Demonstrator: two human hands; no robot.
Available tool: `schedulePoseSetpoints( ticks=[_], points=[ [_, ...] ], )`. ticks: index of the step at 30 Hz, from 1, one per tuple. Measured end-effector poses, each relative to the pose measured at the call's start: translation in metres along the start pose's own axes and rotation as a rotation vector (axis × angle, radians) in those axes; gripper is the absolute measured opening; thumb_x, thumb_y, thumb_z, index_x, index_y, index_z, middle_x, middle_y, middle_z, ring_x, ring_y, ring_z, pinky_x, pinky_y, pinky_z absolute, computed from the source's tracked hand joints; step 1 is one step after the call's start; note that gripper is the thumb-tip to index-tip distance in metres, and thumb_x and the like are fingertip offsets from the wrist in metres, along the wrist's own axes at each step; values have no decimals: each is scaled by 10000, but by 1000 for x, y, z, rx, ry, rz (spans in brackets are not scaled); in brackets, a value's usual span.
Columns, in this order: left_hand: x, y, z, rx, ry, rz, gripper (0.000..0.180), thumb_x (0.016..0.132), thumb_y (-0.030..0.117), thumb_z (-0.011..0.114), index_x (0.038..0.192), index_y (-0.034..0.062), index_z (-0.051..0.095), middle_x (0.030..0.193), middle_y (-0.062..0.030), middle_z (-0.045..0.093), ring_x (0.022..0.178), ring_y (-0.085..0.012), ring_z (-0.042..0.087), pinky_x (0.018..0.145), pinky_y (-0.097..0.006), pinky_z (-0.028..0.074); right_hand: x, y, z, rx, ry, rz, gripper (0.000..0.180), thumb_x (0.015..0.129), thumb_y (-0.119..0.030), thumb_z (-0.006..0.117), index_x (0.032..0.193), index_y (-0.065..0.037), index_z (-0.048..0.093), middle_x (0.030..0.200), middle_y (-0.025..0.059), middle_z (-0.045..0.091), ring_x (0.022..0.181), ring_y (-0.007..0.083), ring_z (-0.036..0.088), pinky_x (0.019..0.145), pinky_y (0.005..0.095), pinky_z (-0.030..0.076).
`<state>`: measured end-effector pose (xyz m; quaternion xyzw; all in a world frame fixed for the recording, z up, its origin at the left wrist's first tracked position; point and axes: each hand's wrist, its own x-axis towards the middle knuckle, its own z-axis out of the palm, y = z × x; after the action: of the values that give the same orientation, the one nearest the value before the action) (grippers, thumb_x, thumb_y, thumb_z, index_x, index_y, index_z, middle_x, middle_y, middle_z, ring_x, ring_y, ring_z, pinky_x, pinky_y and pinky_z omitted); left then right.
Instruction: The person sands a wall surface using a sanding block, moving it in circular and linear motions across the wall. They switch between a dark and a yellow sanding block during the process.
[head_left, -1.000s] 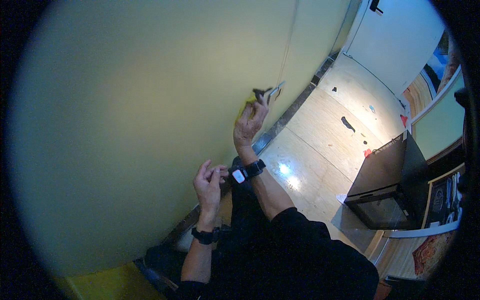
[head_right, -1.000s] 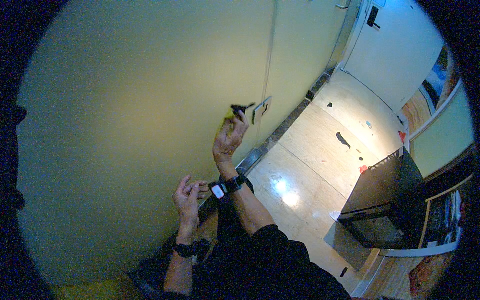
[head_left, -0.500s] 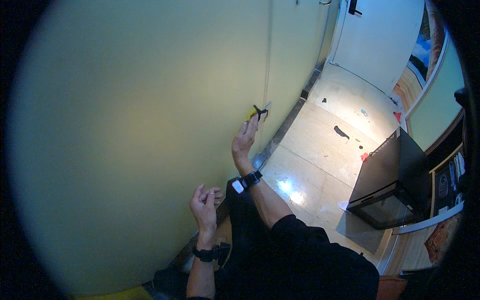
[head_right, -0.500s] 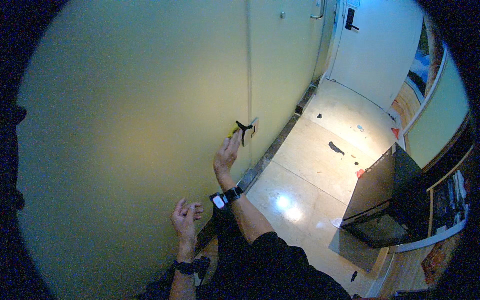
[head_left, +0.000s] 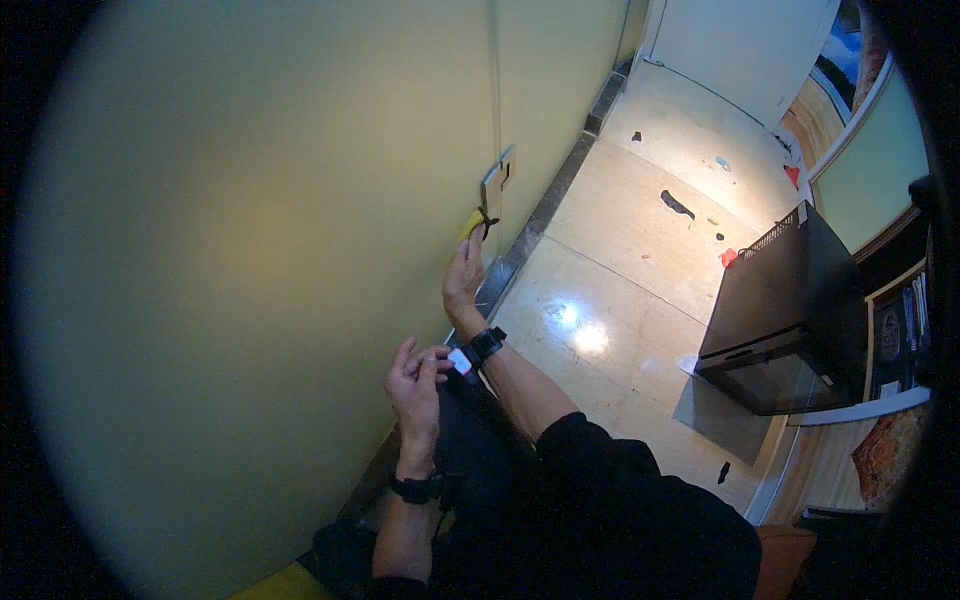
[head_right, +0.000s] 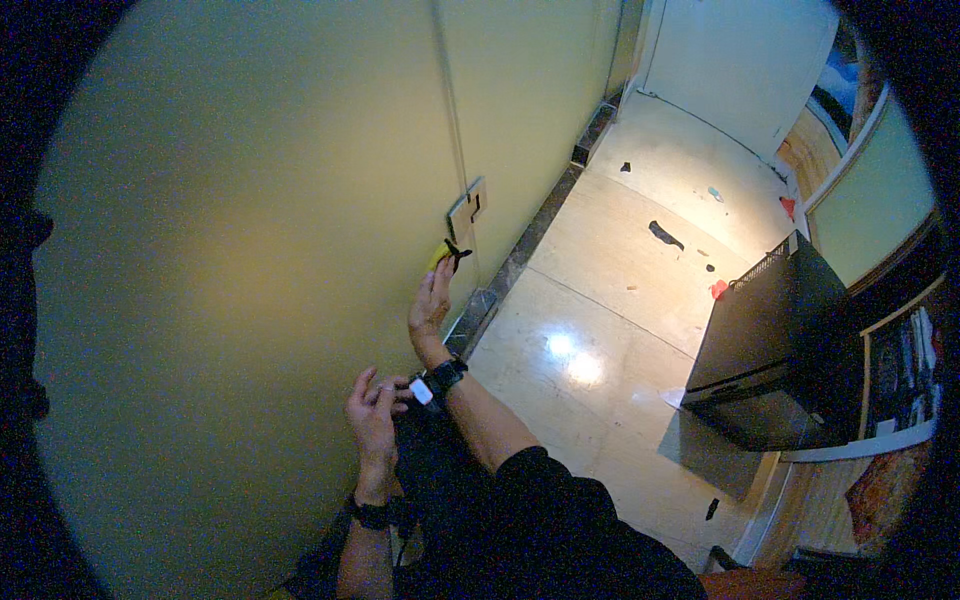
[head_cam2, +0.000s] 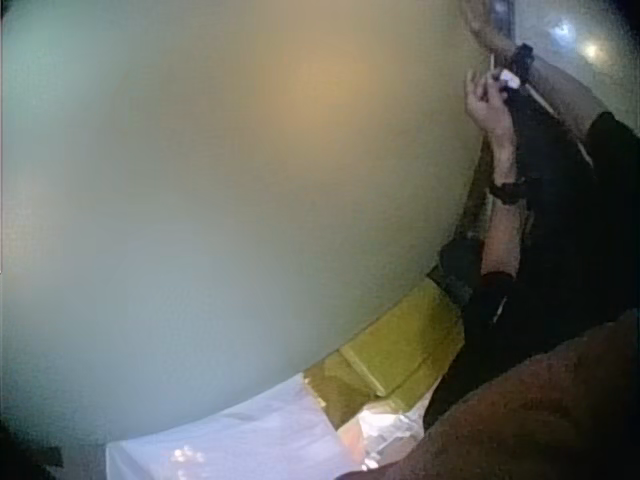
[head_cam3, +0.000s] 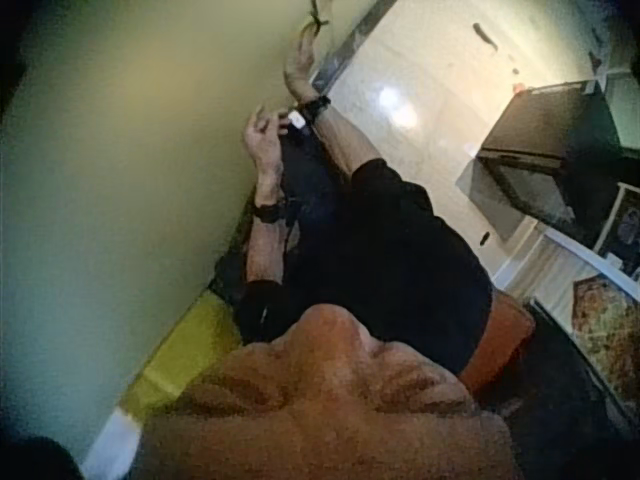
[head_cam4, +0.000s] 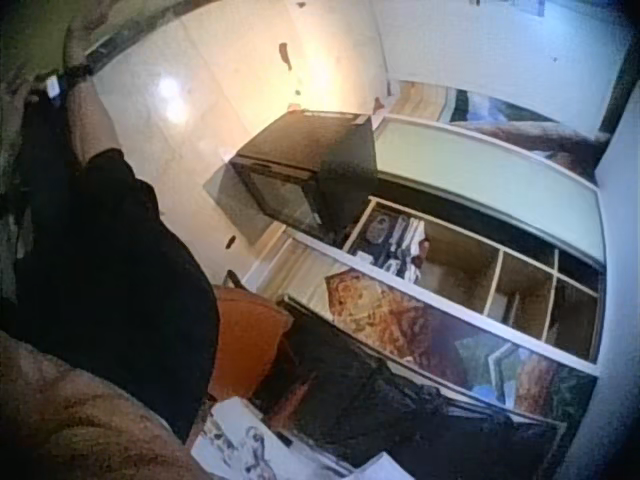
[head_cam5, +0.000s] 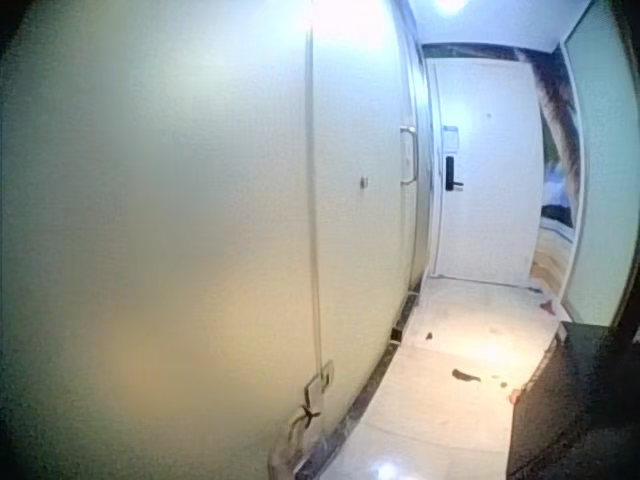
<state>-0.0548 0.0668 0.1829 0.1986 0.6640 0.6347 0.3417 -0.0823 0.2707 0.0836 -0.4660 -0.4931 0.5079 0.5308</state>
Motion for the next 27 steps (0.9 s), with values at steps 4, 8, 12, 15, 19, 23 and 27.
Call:
schedulePoseSetpoints(
  ticks=[4,8,12,15,19,23,27],
  points=[
    [5,-8,-3,-7,16,-4,493,992,86,564,1406,-108,380,1018,-163,714,838,-167,686,687,-238,524,25,20,5,-48,119,-98,533,1047,-215,381,1528,-3,285,1581,195,299,1440,334,320,1160,371,267],
    [10,-10,0,31,23,-17,493,992,80,564,1408,-107,378,1019,-164,715,835,-169,686,683,-243,522,22,17,2,2,90,-49,536,1041,-188,389,1538,-25,269,1606,166,258,1466,307,272,1176,364,237],
    [12,-17,1,9,8,-27,496,991,77,564,1413,-102,375,1021,-163,716,834,-171,685,682,-247,524,27,13,-5,342,102,166,550,1057,-218,377,1557,-46,225,1632,134,211,1503,277,196,1203,357,184],
    [13,-24,3,24,35,-57,489,993,76,561,1414,-92,377,1020,-161,717,838,-174,686,686,-248,525,45,24,-6,284,83,97,564,1069,-251,372,1564,-42,199,1640,114,189,1512,254,162,1209,349,161],
    [15,-30,8,43,17,-75,478,997,87,555,1409,-83,382,1043,-167,711,845,-177,687,696,-254,528,63,65,-3,157,106,92,571,1078,-280,348,1569,-45,176,1657,94,118,1520,246,123,1216,352,134],
    [15,-30,5,70,11,-82,468,1004,100,546,1403,-85,384,1062,-171,704,854,-176,686,705,-258,529,77,124,-9,299,120,284,579,1073,-295,340,1569,-45,179,1653,107,139,1504,273,180,1200,348,170],
    [14,-34,-2,86,78,-110,468,1008,111,544,1401,-88,385,1061,-170,704,861,-173,684,712,-257,528,71,190,-15,490,61,368,579,1060,-315,369,1571,-90,211,1588,113,269,1402,284,332,1119,355,305]
  ],
)
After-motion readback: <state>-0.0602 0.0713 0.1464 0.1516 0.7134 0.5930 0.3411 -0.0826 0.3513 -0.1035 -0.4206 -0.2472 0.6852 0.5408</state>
